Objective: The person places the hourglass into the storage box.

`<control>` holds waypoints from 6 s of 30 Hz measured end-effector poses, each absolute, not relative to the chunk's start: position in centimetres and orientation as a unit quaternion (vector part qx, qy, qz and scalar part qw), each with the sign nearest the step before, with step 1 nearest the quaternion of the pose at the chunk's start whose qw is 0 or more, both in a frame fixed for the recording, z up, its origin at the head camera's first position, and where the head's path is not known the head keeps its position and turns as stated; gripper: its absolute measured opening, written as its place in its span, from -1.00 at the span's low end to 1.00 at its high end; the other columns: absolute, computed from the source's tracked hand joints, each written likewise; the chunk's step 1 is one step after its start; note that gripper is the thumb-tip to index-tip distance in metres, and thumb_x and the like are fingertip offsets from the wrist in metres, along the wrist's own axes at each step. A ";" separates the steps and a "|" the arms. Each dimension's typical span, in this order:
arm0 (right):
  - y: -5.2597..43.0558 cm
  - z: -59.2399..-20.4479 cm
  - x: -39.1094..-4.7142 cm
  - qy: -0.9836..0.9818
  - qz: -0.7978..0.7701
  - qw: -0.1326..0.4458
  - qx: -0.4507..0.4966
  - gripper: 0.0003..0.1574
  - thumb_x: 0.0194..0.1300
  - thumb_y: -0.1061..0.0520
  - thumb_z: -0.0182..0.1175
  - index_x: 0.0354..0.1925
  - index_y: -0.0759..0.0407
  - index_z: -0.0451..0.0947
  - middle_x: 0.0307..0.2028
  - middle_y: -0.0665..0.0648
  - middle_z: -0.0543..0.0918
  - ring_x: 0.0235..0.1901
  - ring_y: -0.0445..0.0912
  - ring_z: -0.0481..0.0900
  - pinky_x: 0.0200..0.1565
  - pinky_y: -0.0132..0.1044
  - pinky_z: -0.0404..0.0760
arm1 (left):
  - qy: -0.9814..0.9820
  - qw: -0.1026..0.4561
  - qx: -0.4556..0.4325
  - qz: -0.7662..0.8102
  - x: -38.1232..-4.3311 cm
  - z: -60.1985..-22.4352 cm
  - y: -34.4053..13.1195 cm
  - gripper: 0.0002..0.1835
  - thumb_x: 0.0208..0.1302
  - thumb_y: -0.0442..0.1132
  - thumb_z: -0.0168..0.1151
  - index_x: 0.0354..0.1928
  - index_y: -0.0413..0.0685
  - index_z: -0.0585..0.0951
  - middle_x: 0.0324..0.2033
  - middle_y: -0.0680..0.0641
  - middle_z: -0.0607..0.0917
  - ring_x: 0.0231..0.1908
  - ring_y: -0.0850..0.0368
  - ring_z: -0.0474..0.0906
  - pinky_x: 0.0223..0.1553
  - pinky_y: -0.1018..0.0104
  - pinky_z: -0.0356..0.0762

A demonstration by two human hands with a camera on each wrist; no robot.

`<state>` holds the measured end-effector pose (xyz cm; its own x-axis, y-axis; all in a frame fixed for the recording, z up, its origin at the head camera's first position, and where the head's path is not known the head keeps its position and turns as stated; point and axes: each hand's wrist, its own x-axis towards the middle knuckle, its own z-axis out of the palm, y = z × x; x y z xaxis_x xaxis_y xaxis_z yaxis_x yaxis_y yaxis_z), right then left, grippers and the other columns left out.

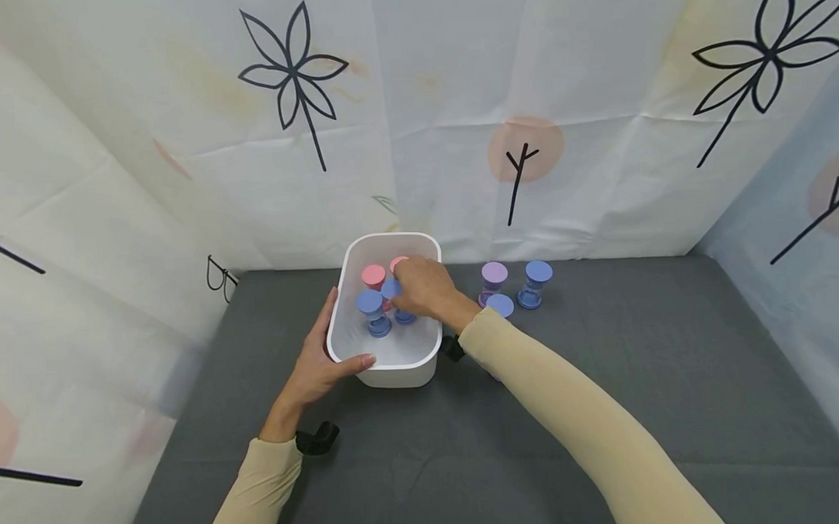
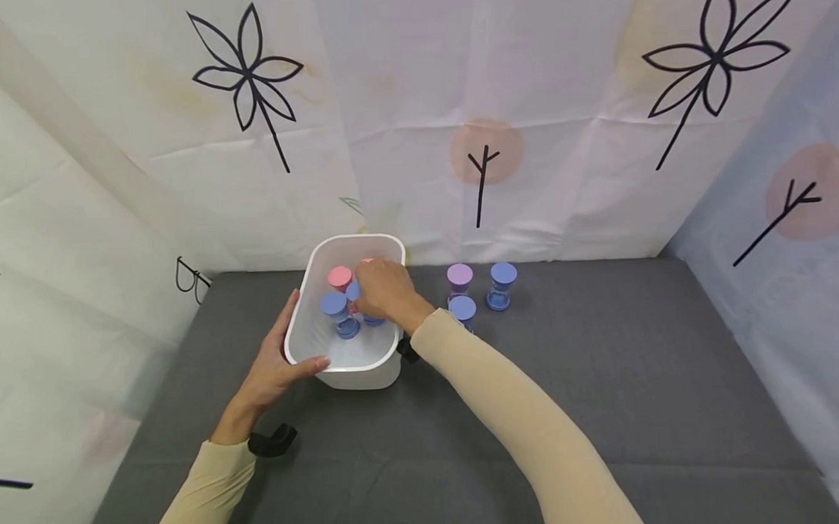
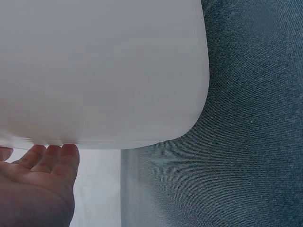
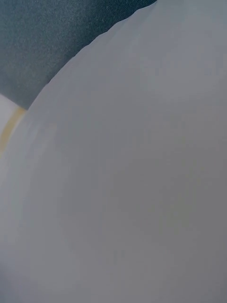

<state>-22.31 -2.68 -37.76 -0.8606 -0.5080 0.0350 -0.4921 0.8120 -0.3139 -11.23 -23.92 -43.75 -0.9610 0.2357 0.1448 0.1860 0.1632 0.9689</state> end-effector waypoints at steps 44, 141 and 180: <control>7.2 -34.8 -18.7 0.889 -0.404 -0.060 -0.208 -0.45 0.23 0.08 0.45 0.13 0.30 0.64 0.02 0.24 0.71 0.01 0.11 0.68 0.08 -0.03 0.61 | 0.762 0.010 0.145 0.631 -11.2 -44.1 -24.1 0.25 0.08 -0.37 0.52 0.64 0.29 -0.12 0.45 -0.26 0.26 0.16 -0.43 0.41 0.05 0.16 0.61; 6.6 -28.4 -15.3 0.745 -0.602 -0.110 -0.265 -0.46 0.01 0.27 0.58 0.00 0.34 0.68 -0.13 0.16 0.74 -0.19 -0.05 0.71 0.03 -0.17 0.62 | 0.758 0.020 0.131 0.639 -11.3 -43.7 -23.9 0.26 0.08 -0.39 0.52 0.63 0.34 -0.12 0.49 -0.20 0.21 0.23 -0.42 0.36 0.09 0.10 0.59; -3.5 -37.5 -18.8 0.821 -0.460 0.142 -0.307 -0.42 -0.04 0.22 0.62 0.00 0.32 0.69 -0.15 0.13 0.77 -0.22 -0.13 0.72 -0.14 -0.43 0.61 | 0.760 0.032 0.142 0.634 -11.2 -43.7 -24.0 0.26 0.14 -0.33 0.50 0.64 0.21 -0.21 0.53 -0.17 0.12 0.31 -0.22 0.35 0.13 -0.03 0.55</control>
